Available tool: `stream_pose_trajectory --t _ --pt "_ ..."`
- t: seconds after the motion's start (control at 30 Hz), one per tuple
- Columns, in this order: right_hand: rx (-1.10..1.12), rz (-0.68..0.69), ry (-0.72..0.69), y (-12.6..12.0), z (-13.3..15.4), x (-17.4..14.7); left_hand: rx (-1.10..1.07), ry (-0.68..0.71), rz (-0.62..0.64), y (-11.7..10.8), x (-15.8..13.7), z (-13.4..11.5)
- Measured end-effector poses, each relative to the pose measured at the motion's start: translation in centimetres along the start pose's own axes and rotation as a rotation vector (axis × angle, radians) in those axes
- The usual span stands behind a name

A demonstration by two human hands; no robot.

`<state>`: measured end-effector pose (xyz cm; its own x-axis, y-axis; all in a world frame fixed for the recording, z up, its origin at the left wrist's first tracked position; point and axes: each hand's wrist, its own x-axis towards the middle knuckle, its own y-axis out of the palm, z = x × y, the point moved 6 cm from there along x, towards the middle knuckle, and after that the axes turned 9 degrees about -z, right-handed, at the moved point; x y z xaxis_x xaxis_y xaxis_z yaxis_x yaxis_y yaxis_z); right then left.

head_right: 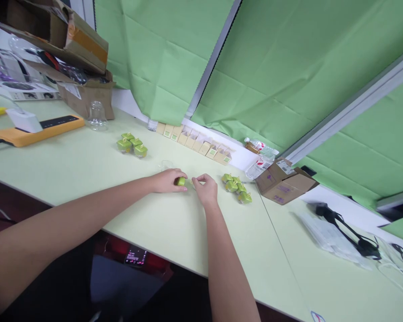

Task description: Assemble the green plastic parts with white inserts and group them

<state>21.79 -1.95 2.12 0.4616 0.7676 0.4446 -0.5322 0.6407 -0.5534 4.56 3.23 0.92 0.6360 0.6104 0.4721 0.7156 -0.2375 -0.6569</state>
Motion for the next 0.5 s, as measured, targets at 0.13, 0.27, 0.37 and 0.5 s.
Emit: stream_pose_trajectory --t 0.13,0.27,0.37,0.5 --pt "0.006 0.022 0.005 0.14 -0.16 0.08 0.008 0.010 0.024 -0.19 -0.03 -0.23" --pt "0.010 0.017 -0.004 0.21 -0.15 0.15 0.001 0.033 0.012 -0.45 -0.04 -0.59" --pt "0.018 -0.002 -0.024 0.28 -0.17 0.19 -0.017 0.040 -0.023 -0.65 -0.01 -0.73" --pt "0.076 -0.037 -0.010 0.10 -0.25 0.27 -0.031 0.041 -0.062 -0.86 0.04 -0.76"
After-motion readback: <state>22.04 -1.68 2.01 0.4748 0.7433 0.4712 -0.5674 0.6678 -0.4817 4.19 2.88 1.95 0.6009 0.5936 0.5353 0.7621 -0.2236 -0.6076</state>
